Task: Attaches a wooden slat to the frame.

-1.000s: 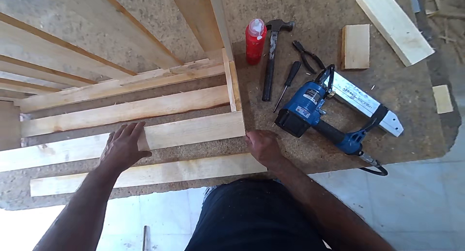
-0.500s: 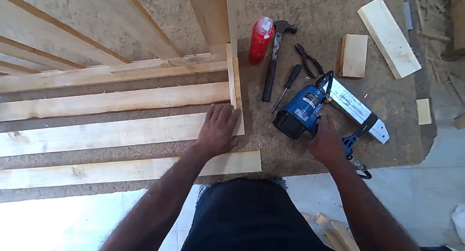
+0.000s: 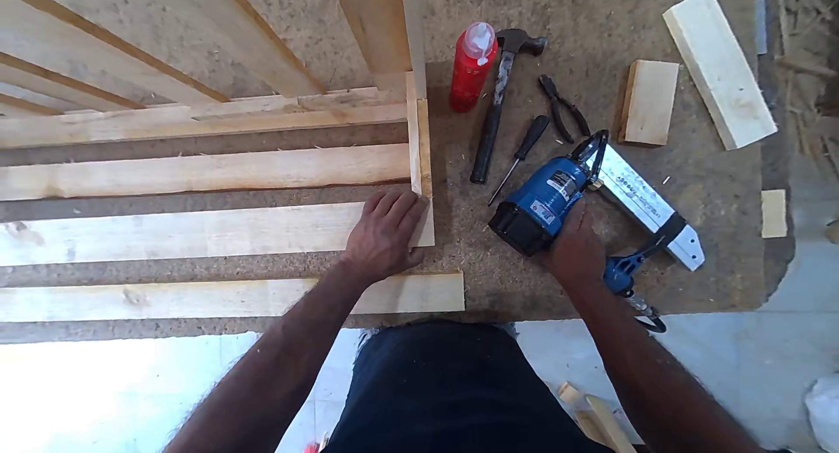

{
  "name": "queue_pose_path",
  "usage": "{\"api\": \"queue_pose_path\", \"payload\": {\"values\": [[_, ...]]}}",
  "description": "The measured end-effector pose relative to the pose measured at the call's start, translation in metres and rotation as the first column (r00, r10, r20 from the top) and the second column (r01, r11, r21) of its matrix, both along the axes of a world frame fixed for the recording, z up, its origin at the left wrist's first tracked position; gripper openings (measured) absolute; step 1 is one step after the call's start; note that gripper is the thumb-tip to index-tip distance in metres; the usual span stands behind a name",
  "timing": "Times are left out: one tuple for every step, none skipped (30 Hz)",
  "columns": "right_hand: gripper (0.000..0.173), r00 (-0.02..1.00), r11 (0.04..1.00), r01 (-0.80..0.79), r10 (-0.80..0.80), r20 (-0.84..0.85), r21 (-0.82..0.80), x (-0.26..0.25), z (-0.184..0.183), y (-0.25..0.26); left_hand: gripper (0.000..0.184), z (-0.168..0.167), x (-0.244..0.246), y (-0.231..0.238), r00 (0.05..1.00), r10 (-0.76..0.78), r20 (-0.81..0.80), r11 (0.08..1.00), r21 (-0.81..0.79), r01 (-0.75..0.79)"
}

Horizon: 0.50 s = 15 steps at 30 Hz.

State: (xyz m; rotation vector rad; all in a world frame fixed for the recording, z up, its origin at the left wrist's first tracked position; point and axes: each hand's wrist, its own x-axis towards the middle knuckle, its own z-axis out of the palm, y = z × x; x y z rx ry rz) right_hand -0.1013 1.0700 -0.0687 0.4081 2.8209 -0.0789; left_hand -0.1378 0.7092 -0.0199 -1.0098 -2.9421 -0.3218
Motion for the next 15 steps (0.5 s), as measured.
{"api": "queue_pose_path", "payload": {"values": [[0.113, 1.0, 1.0, -0.002, 0.002, 0.018, 0.009, -0.001, 0.0, 0.0, 0.079, 0.0, 0.0, 0.0, 1.0, 0.005, 0.005, 1.0, 0.01, -0.005], [0.113, 0.999, 1.0, -0.003, 0.002, 0.049, 0.014, -0.002, 0.002, 0.001, 0.078, 0.0, 0.0, 0.0, 1.0, 0.014, 0.014, 1.0, 0.022, -0.015], [0.111, 0.996, 1.0, -0.001, 0.001, 0.087, 0.003, -0.004, 0.008, 0.001, 0.079, 0.0, 0.0, 0.0, 0.999, 0.024, 0.028, 0.999, 0.039, -0.025], [0.109, 0.992, 1.0, -0.003, 0.005, 0.128, -0.014, -0.008, 0.017, 0.002, 0.08, 0.001, 0.0, 0.0, 0.999, 0.032, 0.037, 0.998, 0.061, -0.034], [0.108, 0.987, 0.999, -0.01, 0.016, 0.157, -0.043, -0.013, 0.03, 0.005, 0.082, 0.001, -0.002, -0.001, 0.999, 0.038, 0.037, 0.995, 0.087, -0.041], [0.105, 0.985, 0.995, -0.02, 0.036, 0.169, -0.097, -0.017, 0.048, 0.011, 0.085, 0.001, -0.002, -0.002, 0.998, 0.042, 0.04, 0.993, 0.108, -0.046], [0.098, 0.987, 0.983, -0.032, 0.059, 0.151, -0.18, -0.021, 0.068, 0.02, 0.086, 0.001, -0.002, -0.002, 0.998, 0.041, 0.051, 0.992, 0.118, -0.047], [0.082, 0.992, 0.959, -0.055, 0.084, 0.097, -0.278, -0.025, 0.091, 0.031, 0.087, 0.002, -0.003, -0.002, 0.997, 0.036, 0.061, 0.992, 0.115, -0.043], [0.061, 0.995, 0.924, -0.076, 0.097, 0.038, -0.375, -0.028, 0.116, 0.043, 0.087, 0.002, -0.003, -0.002, 0.997, 0.029, 0.076, 0.994, 0.106, -0.037], [0.05, 0.996, 0.883, -0.068, 0.089, 0.024, -0.465, -0.03, 0.141, 0.054, 0.087, 0.003, -0.002, -0.002, 0.996, 0.021, 0.087, 0.994, 0.101, -0.03], [0.043, 0.995, 0.829, -0.005, 0.06, 0.079, -0.56, -0.032, 0.165, 0.065, 0.088, 0.003, -0.003, -0.003, 0.995, 0.017, 0.096, 0.994, 0.105, -0.027], [0.041, 0.988, 0.771, 0.033, 0.07, 0.136, -0.636, -0.034, 0.184, 0.072, 0.088, 0.003, -0.002, -0.004, 0.995, 0.018, 0.103, 0.993, 0.113, -0.03], [0.045, 0.969, 0.704, 0.059, 0.13, 0.211, -0.707, -0.037, 0.2, 0.075, 0.089, 0.003, -0.002, -0.005, 0.993, 0.024, 0.113, 0.992, 0.123, -0.037], [0.05, 0.939, 0.666, 0.065, 0.212, 0.271, -0.743, -0.04, 0.216, 0.071, 0.089, 0.003, -0.002, -0.005, 0.992, 0.027, 0.122, 0.989, 0.141, -0.045], [0.052, 0.898, 0.656, 0.035, 0.311, 0.312, -0.754, -0.044, 0.234, 0.057, 0.089, 0.003, -0.002, -0.006, 0.99, 0.029, 0.138, 0.986, 0.161, -0.051]]}}
